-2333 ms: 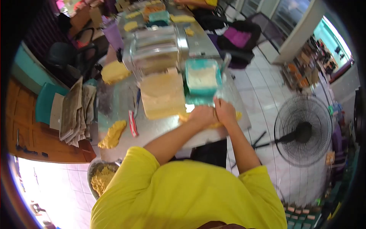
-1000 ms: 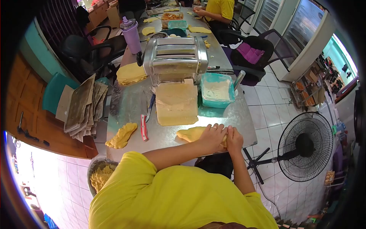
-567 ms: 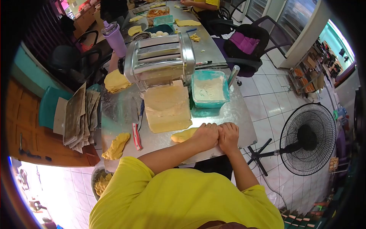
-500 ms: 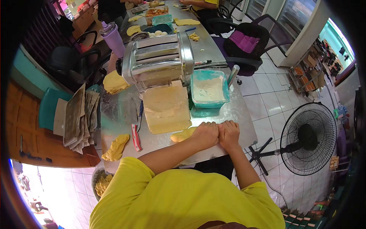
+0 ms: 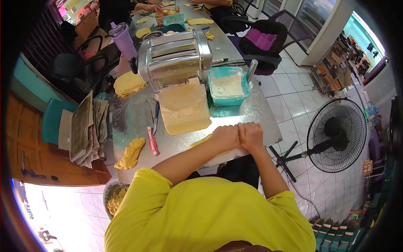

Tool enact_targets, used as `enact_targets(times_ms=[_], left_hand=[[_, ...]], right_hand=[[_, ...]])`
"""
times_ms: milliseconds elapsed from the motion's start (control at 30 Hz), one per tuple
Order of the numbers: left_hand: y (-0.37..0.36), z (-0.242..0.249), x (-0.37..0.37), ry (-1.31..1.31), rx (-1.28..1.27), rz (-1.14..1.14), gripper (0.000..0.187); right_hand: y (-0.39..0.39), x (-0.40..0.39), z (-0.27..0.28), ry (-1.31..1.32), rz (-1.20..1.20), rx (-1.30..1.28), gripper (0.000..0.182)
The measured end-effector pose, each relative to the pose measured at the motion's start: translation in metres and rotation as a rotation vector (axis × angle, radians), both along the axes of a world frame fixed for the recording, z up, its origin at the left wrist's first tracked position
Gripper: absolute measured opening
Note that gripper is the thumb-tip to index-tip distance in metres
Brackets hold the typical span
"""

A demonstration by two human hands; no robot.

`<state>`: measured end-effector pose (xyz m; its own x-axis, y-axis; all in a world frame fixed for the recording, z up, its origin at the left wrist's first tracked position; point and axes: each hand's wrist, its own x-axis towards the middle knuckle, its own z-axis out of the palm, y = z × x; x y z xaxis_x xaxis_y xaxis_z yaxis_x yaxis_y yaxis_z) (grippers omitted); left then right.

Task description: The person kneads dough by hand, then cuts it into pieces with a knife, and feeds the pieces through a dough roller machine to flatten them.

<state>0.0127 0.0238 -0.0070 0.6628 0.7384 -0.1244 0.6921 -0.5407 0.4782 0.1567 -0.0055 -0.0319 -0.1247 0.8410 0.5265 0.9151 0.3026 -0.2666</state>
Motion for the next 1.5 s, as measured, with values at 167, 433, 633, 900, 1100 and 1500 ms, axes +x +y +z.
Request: enact_targets(times_ms=[167,433,633,900,1100,1500], left_hand=[[-0.049,0.008,-0.031,-0.076,0.367,0.006,0.072],[-0.024,-0.011,-0.030,-0.086,0.388,-0.041,0.050],[0.009,-0.006,-0.020,0.004,0.160,0.151,0.034],[-0.018,-0.015,-0.045,-0.082,0.553,0.202,0.061],[-0.040,0.009,-0.087,-0.006,0.418,0.123,0.056],[-0.087,0.008,-0.123,0.048,0.595,0.126,0.054]], right_hand=[[-0.028,-0.002,-0.007,0.142,-0.055,0.089,0.019],[-0.010,-0.015,0.003,0.058,0.177,0.092,0.023],[0.045,-0.008,-0.011,0.070,0.145,0.043,0.033],[0.043,-0.018,-0.009,0.125,0.008,0.170,0.035],[0.008,-0.025,0.005,0.033,0.101,0.124,0.031],[-0.063,-0.110,0.004,0.084,0.365,0.090,0.038]])
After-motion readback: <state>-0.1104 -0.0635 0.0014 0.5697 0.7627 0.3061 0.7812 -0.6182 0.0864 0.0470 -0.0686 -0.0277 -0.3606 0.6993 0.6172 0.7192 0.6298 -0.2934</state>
